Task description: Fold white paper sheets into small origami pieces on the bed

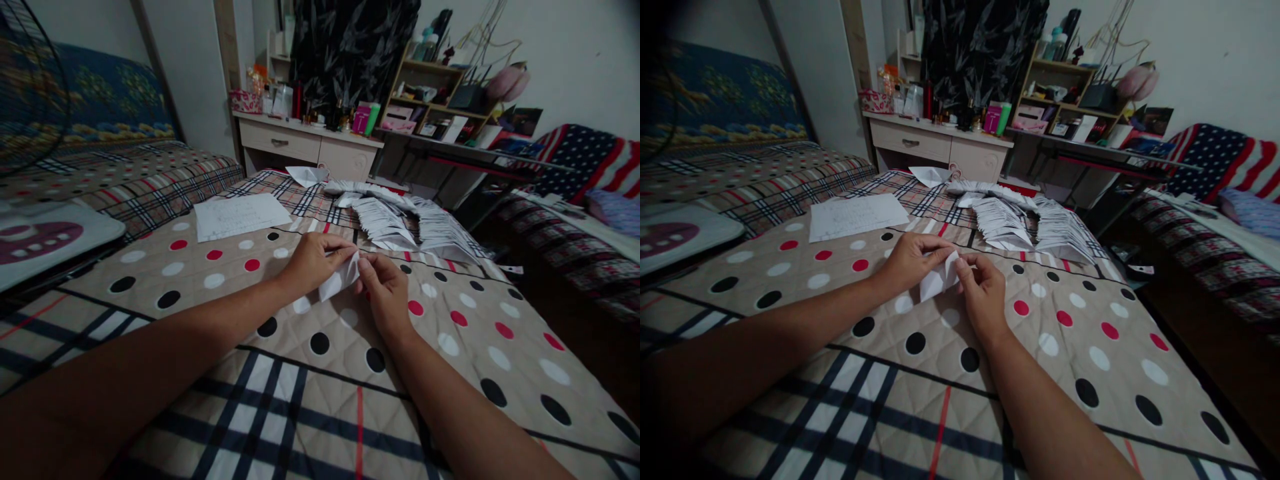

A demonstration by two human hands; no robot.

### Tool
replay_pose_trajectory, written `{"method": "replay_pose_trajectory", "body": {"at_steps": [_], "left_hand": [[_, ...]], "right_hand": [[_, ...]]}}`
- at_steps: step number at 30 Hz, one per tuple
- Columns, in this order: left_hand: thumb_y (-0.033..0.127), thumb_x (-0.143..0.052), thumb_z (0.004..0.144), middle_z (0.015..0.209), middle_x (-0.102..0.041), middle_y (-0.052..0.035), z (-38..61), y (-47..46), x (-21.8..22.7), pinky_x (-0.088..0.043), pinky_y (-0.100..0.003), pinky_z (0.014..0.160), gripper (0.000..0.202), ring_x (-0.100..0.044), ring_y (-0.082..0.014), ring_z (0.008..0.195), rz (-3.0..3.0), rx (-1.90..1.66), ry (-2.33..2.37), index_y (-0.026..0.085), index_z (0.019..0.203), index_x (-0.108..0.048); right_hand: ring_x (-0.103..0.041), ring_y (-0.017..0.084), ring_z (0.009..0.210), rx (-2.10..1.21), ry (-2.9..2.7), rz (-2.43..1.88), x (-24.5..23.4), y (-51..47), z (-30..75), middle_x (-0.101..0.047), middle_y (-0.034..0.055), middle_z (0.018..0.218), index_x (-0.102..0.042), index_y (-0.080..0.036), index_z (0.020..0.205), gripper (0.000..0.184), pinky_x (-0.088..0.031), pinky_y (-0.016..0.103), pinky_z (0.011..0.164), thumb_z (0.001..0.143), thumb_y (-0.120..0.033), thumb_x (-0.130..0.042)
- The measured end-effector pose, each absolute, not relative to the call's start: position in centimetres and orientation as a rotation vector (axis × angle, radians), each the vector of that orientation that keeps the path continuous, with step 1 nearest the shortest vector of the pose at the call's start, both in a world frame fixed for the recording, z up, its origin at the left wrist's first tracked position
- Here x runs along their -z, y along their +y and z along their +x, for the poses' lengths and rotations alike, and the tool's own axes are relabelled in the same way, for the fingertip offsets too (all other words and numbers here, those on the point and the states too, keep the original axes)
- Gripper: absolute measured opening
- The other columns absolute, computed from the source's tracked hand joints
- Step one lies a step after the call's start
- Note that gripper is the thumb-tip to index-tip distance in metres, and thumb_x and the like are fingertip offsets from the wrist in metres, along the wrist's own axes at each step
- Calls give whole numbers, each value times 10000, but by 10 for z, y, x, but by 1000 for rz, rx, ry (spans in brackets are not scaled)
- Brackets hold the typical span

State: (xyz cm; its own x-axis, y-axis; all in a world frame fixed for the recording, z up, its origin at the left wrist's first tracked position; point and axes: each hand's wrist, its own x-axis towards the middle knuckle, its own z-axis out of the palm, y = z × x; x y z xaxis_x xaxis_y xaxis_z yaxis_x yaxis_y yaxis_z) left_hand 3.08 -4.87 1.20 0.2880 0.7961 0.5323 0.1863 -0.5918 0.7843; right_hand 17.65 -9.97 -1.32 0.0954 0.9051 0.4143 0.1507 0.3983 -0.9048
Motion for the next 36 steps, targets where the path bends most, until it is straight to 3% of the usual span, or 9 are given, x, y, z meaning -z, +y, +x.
{"method": "replay_pose_trajectory", "body": {"at_steps": [3, 7, 9, 13, 18, 21, 24, 29, 36], "left_hand": [[227, -621, 825, 802, -760, -27, 30, -49, -12, -510, -232, 681, 158, -683, -149, 738, 1940, -1367, 877, 155, 792, -758], [369, -519, 913, 726, -737, -35, 27, -50, -13, -469, -221, 576, 347, -652, -133, 652, 1890, -1340, 842, 143, 798, -755], [408, -589, 870, 730, -736, -42, 27, -49, -13, -472, -221, 579, 323, -652, -134, 654, 1890, -1346, 805, 137, 804, -753], [247, -767, 721, 734, -744, -35, 27, -44, -10, -492, -232, 636, 104, -667, -138, 676, 2012, -1457, 781, 152, 759, -748], [185, -683, 808, 733, -742, -14, 19, -38, -6, -457, -291, 712, 68, -666, -136, 703, 2438, -1625, 576, 208, 797, -746], [161, -614, 850, 784, -750, 5, 14, -43, -7, -422, -331, 792, 130, -677, -141, 790, 2771, -1613, 410, 229, 859, -725], [183, -561, 888, 819, -754, 1, 13, -49, -8, -419, -335, 800, 146, -679, -146, 848, 2959, -1556, 290, 220, 882, -702], [194, -531, 923, 862, -754, -11, 17, -52, -4, -451, -304, 791, 154, -683, -120, 822, 3058, -1488, 125, 188, 891, -682], [180, -495, 932, 865, -740, -21, 19, -54, -2, -454, -309, 768, 181, -664, -136, 867, 3218, -1190, -97, 196, 893, -671]], "right_hand": [[-445, 97, 472, -807, -1398, -1019, 14, -97, 176, -526, -40, 520, -630, -182, 710, 268, -360, 240, 486, 849, -411, -631], [-487, 107, 508, -705, -1368, -1056, 18, -95, 176, -595, -23, 594, -679, -179, 741, 185, -380, 241, 489, 773, -356, -722], [-526, 123, 565, -599, -1367, -1072, 20, -94, 178, -624, -5, 644, -693, -181, 746, 168, -413, 255, 535, 779, -344, -719], [-541, 136, 634, -399, -1429, -1083, 19, -94, 182, -622, 5, 696, -702, -194, 767, 127, -431, 270, 580, 804, -316, -700], [-577, 187, 917, -300, -1346, -1042, 15, -93, 185, -603, 63, 1036, -688, -212, 874, 153, -484, 262, 603, 840, -354, -643], [-581, 175, 864, -439, -1174, -1076, 17, -89, 188, -569, 76, 1156, -627, -224, 1046, 316, -506, 265, 574, 808, -430, -655], [-573, 141, 699, -674, -1053, -1106, 22, -84, 191, -608, 64, 1067, -595, -210, 1086, 441, -483, 253, 499, 738, -454, -711], [-541, 121, 557, -733, -1043, -1133, 29, -79, 195, -649, 12, 762, -650, -170, 853, 271, -437, 251, 494, 678, -347, -758], [-511, 118, 536, -614, -1091, -1156, 28, -78, 197, -629, -11, 680, -646, -173, 779, 221, -423, 257, 507, 693, -351, -746]]}}
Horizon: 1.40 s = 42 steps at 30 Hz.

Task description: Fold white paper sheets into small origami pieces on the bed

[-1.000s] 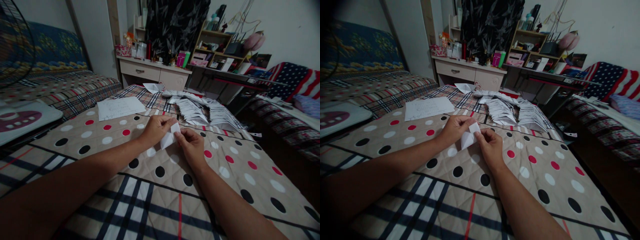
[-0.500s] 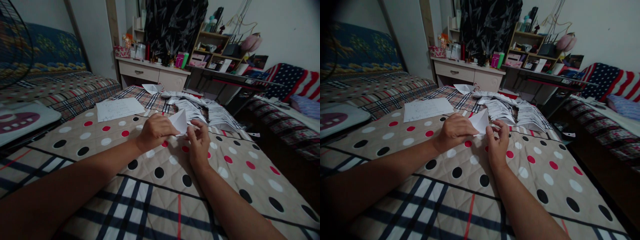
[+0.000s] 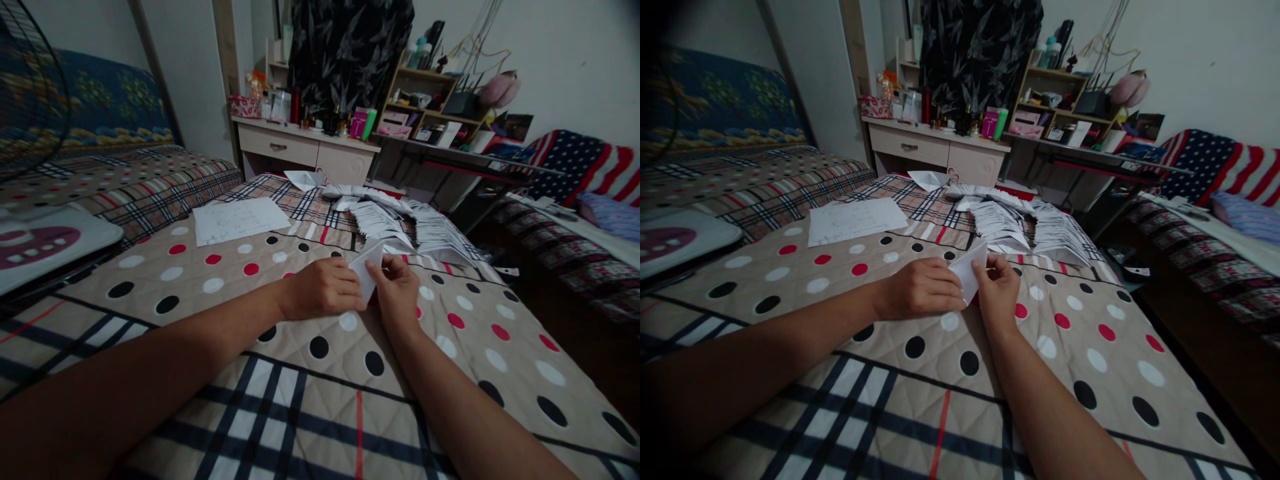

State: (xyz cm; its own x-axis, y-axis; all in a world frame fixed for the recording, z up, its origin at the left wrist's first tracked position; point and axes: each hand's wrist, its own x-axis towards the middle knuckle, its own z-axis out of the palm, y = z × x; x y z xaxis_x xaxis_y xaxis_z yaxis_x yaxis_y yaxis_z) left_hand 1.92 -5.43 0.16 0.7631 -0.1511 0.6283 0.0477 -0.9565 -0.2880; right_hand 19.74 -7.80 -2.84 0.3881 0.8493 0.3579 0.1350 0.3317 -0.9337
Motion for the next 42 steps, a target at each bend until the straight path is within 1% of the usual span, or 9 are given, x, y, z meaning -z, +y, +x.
{"method": "replay_pose_trajectory", "body": {"at_steps": [3, 6, 9, 12, 17, 22, 32, 38, 42], "left_hand": [[287, -570, 897, 846, -720, -34, 21, -60, -4, -456, -335, 785, 138, -643, -170, 885, -2755, 1101, -21, 191, 851, -659], [327, -669, 825, 854, -680, -50, 25, -64, -6, -470, -338, 792, 155, -615, -178, 857, -2683, 1532, -340, 178, 812, -626], [260, -713, 772, 894, -634, -57, 30, -64, -5, -485, -314, 767, 183, -593, -176, 872, -2581, 1846, -669, 174, 865, -581], [136, -701, 737, 868, -621, -22, 33, -61, -3, -469, -252, 666, 235, -587, -140, 788, -2542, 1964, -914, 187, 914, -555], [-6, -603, 730, 746, -618, 3, 31, -58, 0, -471, -245, 679, 184, -586, -122, 729, -2563, 2004, -758, 174, 768, -591], [-13, -592, 735, 774, -648, -17, 28, -56, 1, -494, -265, 717, 186, -609, -136, 776, -2566, 1991, -560, 172, 754, -600], [7, -614, 738, 789, -650, -27, 25, -52, 3, -511, -268, 717, 169, -626, -138, 779, -2574, 1971, -471, 174, 754, -597], [23, -610, 733, 780, -645, -23, 25, -53, 2, -524, -284, 730, 155, -632, -145, 789, -2574, 1973, -496, 177, 752, -601], [30, -613, 744, 782, -650, -27, 24, -53, 1, -522, -282, 720, 145, -630, -142, 781, -2566, 1957, -486, 174, 747, -610]], "right_hand": [[-502, 119, 551, -526, -1153, -1149, 28, -79, 198, -614, -13, 667, -641, -177, 770, 189, -420, 258, 525, 730, -344, -720], [-517, 128, 599, -419, -1270, -1124, 28, -83, 195, -615, -5, 704, -643, -185, 805, 137, -434, 271, 576, 772, -310, -689], [-503, 128, 616, -272, -1409, -1108, 23, -90, 190, -584, -8, 715, -626, -195, 777, 75, -419, 271, 576, 790, -257, -668], [-473, 122, 600, -145, -1513, -1086, 17, -96, 186, -549, -13, 715, -603, -206, 750, 57, -396, 271, 554, 794, -192, -638], [-483, 140, 653, -41, -1570, -993, 11, -98, 184, -561, 2, 795, -588, -218, 790, 139, -407, 292, 583, 744, -86, -595], [-500, 159, 709, 40, -1597, -943, 9, -100, 183, -565, 14, 816, -582, -221, 823, 197, -422, 311, 624, 723, -51, -582], [-548, 199, 803, 10, -1641, -916, 5, -104, 183, -575, 39, 848, -577, -225, 854, 82, -459, 357, 707, 790, -185, -607], [-574, 235, 982, -175, -1674, -949, 6, -104, 184, -608, 77, 1085, -562, -232, 1131, 317, -458, 396, 838, 825, -298, -605], [-579, 229, 996, -375, -1600, -901, 11, -100, 186, -629, 60, 1028, -614, -227, 1087, 265, -446, 394, 899, 893, -373, -510]]}}
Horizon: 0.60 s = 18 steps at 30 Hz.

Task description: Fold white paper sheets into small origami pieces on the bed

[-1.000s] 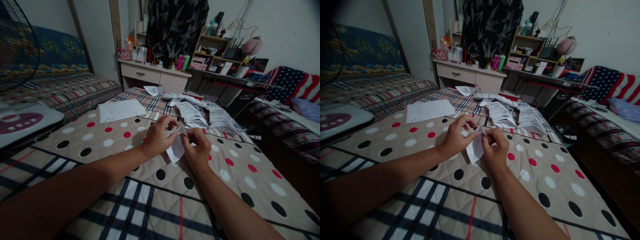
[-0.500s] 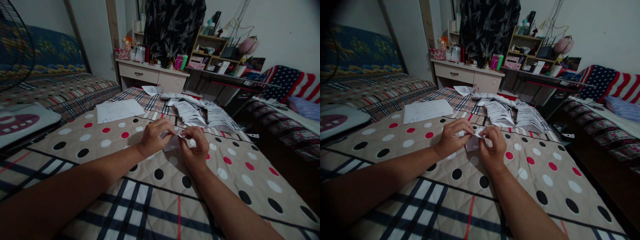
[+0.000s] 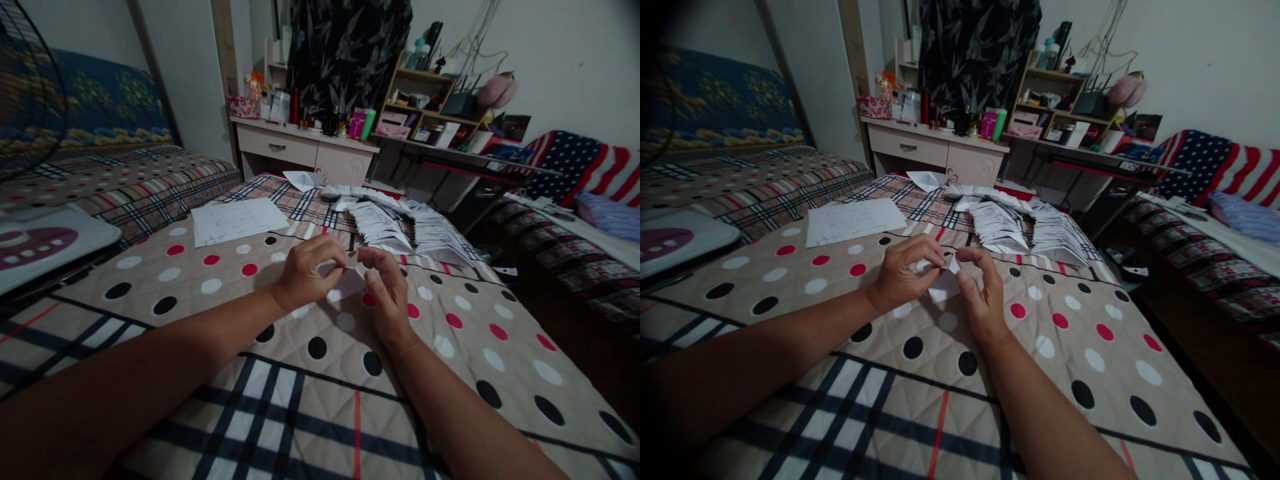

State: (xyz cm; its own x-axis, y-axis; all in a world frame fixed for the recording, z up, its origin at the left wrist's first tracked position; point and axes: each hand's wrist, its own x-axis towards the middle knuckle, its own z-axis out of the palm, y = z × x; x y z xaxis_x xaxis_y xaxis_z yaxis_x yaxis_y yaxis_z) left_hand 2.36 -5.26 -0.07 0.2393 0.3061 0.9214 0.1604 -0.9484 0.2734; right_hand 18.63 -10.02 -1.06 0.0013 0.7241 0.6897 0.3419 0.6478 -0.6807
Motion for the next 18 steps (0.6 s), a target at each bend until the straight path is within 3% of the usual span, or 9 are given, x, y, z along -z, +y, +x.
{"method": "replay_pose_trajectory", "body": {"at_steps": [3, 11, 15, 18], "left_hand": [[30, -616, 769, 781, -664, -35, 22, -50, -3, -518, -280, 715, 142, -634, -138, 773, 2347, -1791, 391, 168, 733, -621], [109, -698, 705, 762, -675, -16, 21, -31, -9, -526, -270, 720, 109, -641, -125, 739, 1833, -1523, 443, 156, 712, -601], [212, -779, 632, 734, -652, 15, 20, -30, -6, -508, -239, 600, 267, -617, -117, 641, 1410, -1205, 442, 179, 786, -563], [236, -821, 591, 754, -669, 0, 20, -37, -6, -502, -241, 570, 342, -629, -137, 634, 1193, -1006, 410, 190, 814, -566]], "right_hand": [[-601, 214, 968, -481, -1442, -898, 15, -95, 189, -652, 50, 991, -649, -227, 1060, 276, -456, 377, 880, 934, -376, -453], [-564, 249, 1146, -502, -1341, -988, 20, -86, 198, -680, 58, 1153, -702, -245, 1095, 303, -395, 435, 1004, 877, -403, -563], [-628, 255, 1019, -779, -1310, -975, 19, -88, 191, -712, 91, 1057, -727, -192, 994, 428, -486, 400, 866, 909, -516, -461], [-658, 246, 874, -1110, -1295, -934, 16, -93, 184, -722, 91, 977, -710, -188, 971, 458, -523, 362, 724, 873, -578, -490]]}}
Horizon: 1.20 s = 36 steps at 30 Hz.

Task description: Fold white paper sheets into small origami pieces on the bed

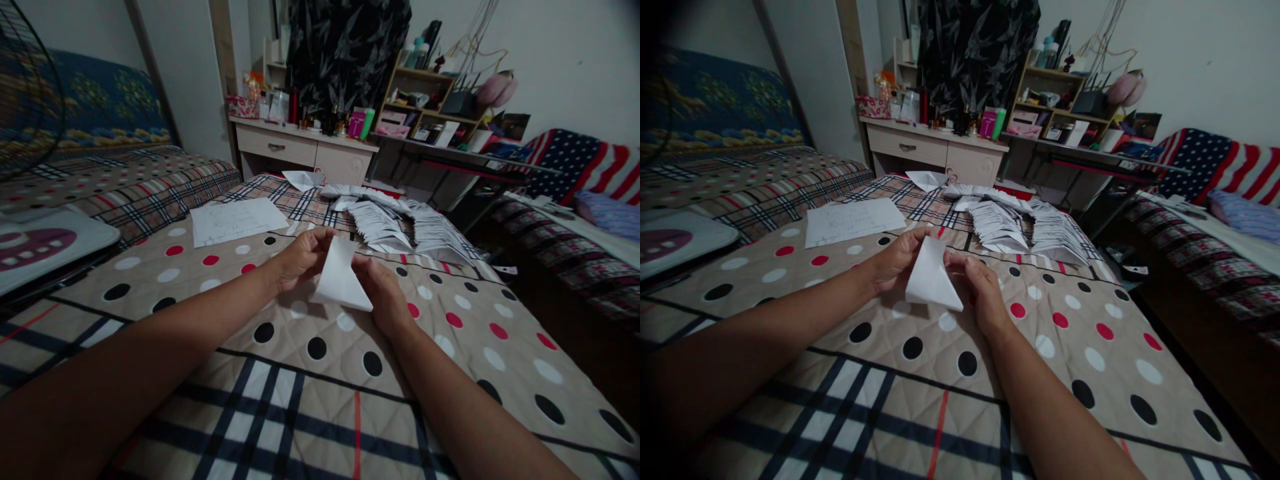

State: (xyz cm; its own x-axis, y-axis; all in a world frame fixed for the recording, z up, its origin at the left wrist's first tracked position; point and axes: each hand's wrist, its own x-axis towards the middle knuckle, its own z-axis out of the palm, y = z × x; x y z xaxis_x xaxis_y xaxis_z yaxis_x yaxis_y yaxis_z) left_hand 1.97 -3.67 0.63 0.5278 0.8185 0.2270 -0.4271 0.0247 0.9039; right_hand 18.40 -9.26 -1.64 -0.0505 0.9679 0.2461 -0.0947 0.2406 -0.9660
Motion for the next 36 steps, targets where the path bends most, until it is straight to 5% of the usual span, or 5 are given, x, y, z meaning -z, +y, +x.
{"method": "replay_pose_trajectory", "body": {"at_steps": [6, 13, 23, 29, 36], "left_hand": [[271, -860, 573, 798, -675, -29, 22, -41, -6, -485, -223, 586, 336, -635, -138, 685, 1257, -914, 372, 160, 774, -614], [323, -824, 625, 852, -693, -58, 23, -36, 1, -499, -248, 657, 293, -649, -160, 751, 1380, -939, 384, 146, 811, -682], [530, -754, 700, 816, -679, -46, 22, -32, 3, -451, -212, 606, 481, -595, -104, 644, 1053, -922, 513, 129, 953, -675], [342, -860, 617, 782, -693, -16, 22, -38, 1, -428, -201, 634, 527, -614, -103, 664, 1171, -840, 580, 155, 1058, -640], [377, -810, 671, 842, -690, -32, 25, -43, -3, -418, -204, 620, 462, -601, -101, 665, 1199, -857, 538, 146, 1034, -644]], "right_hand": [[-607, 167, 646, -1374, -1263, -874, 15, -95, 184, -685, 37, 827, -672, -203, 992, 410, -475, 268, 568, 730, -516, -714], [-609, 163, 654, -1515, -1160, -752, 12, -97, 181, -676, 17, 820, -643, -219, 1052, 458, -481, 283, 634, 663, -409, -792], [-536, 95, 543, -1290, -912, -838, 17, -92, 183, -644, -30, 632, -648, -189, 706, 207, -416, 211, 550, 649, -289, -820], [-536, 122, 565, -1330, -922, -796, 14, -93, 181, -638, -13, 656, -665, -197, 737, 188, -426, 245, 554, 713, -362, -752], [-508, 93, 539, -1280, -892, -819, 16, -91, 181, -625, -27, 634, -664, -185, 699, 207, -416, 219, 539, 691, -349, -792]]}}
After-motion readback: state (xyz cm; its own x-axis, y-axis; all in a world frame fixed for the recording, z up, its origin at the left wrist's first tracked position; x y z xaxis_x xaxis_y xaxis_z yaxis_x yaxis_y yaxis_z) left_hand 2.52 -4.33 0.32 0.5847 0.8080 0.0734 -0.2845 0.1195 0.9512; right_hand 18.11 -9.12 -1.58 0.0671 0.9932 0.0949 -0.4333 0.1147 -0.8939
